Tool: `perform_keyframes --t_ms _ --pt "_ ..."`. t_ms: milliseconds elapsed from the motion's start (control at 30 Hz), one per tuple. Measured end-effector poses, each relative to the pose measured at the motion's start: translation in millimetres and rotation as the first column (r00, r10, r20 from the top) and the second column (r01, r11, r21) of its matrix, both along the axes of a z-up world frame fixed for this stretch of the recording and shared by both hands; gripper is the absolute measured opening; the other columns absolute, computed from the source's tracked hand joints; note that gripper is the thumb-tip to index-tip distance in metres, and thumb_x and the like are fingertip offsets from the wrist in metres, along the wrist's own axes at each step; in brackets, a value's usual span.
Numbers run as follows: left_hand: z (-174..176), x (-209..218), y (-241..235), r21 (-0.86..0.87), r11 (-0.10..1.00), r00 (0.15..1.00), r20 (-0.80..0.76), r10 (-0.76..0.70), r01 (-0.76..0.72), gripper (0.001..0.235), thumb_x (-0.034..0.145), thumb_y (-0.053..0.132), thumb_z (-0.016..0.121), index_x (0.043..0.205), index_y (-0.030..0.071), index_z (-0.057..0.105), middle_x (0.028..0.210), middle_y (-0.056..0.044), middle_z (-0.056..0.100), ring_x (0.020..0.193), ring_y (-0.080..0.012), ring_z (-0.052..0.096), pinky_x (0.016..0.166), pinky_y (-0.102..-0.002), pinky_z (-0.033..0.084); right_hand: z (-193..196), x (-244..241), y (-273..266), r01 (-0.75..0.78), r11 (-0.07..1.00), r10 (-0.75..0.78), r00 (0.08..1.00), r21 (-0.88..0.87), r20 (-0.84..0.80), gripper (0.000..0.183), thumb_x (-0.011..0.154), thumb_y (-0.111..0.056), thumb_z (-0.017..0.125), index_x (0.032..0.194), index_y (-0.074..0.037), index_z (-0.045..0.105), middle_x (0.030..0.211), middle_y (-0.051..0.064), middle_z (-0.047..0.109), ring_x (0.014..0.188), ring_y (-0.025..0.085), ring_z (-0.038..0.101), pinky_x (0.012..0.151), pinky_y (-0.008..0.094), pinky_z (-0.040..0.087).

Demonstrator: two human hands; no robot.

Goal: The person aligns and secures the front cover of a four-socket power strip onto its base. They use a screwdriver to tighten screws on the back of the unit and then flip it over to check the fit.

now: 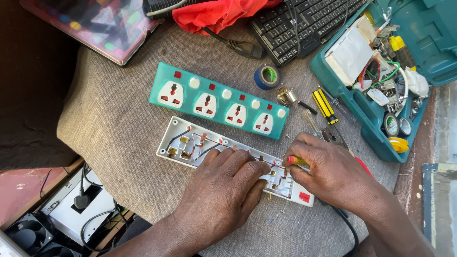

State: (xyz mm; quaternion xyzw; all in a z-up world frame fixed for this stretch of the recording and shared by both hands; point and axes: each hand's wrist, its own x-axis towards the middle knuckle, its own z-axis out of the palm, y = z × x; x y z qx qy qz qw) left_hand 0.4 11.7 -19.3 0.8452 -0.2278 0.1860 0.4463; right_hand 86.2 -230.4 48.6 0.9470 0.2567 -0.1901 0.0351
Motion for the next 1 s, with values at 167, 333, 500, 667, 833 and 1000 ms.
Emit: perform_keyframes --t_ms 167,333,500,667,833,1000 --pt "-0.9 -0.8 0.3 -0.009 1.0 1.0 -0.005 -0.009 0.009 0.019 0.103 0.024 0.069 0.117 0.011 0.066 0.103 -0.01 0.063 0.09 -0.0343 0.061 0.076 -0.049 0.044 -2.1 2.3 -0.8 0.041 0.996 -0.041 0.999 0.078 -0.008 0.009 0.085 -0.028 0.075 0.092 -0.026 0.07 0.095 -0.005 0.072 0.088 0.024 0.073 0.075 0.044 0.053" --pt "-1.8 -0.4 0.9 0.0 1.0 1.0 -0.006 -0.01 0.01 0.02 0.102 0.024 0.068 0.117 0.011 0.066 0.102 -0.01 0.063 0.091 -0.035 0.061 0.076 -0.05 0.044 2.1 5.0 3.7 0.095 0.994 -0.093 0.995 0.049 -0.045 0.012 0.085 -0.029 0.075 0.095 -0.024 0.071 0.095 -0.004 0.074 0.092 0.022 0.072 0.081 0.041 0.053" --pt "-1.1 -0.6 0.7 -0.008 1.0 1.0 0.013 -0.001 0.001 0.018 0.103 0.023 0.068 0.116 0.011 0.066 0.101 -0.011 0.063 0.09 -0.0345 0.061 0.076 -0.049 0.044 7.2 4.8 11.3 0.14 0.99 -0.141 0.989 -0.029 -0.033 0.015 0.083 -0.033 0.074 0.096 -0.026 0.073 0.096 -0.006 0.077 0.093 0.022 0.074 0.082 0.042 0.054" --pt "0.1 -0.1 1.8 -0.006 1.0 1.0 -0.007 -0.013 0.013 0.016 0.103 0.023 0.066 0.114 0.011 0.066 0.1 -0.011 0.062 0.089 -0.035 0.06 0.075 -0.05 0.043 5.6 5.8 9.3 0.195 0.975 -0.199 0.979 -0.11 -0.034 0.018 0.084 -0.041 0.077 0.091 -0.025 0.072 0.087 -0.004 0.076 0.087 0.024 0.072 0.077 0.044 0.051" --pt "-2.2 -0.7 -0.2 0.009 1.0 1.0 -0.008 -0.003 0.003 0.017 0.102 0.024 0.068 0.115 0.012 0.066 0.101 -0.01 0.063 0.09 -0.0349 0.06 0.076 -0.05 0.044 11.4 -0.6 17.2 0.226 0.952 -0.226 0.974 -0.205 0.025 0.022 0.085 -0.05 0.077 0.091 -0.029 0.073 0.094 -0.005 0.08 0.095 0.028 0.074 0.079 0.048 0.052" --pt "-0.9 -0.4 0.0 0.0 1.0 1.0 -0.003 -0.006 0.006 0.015 0.103 0.023 0.067 0.113 0.012 0.067 0.1 -0.009 0.063 0.089 -0.0341 0.06 0.076 -0.05 0.043 9.2 -2.9 15.1 0.209 0.941 -0.204 0.978 -0.267 0.047 0.024 0.087 -0.054 0.073 0.099 -0.034 0.078 0.105 -0.009 0.079 0.1 0.027 0.075 0.082 0.05 0.055"
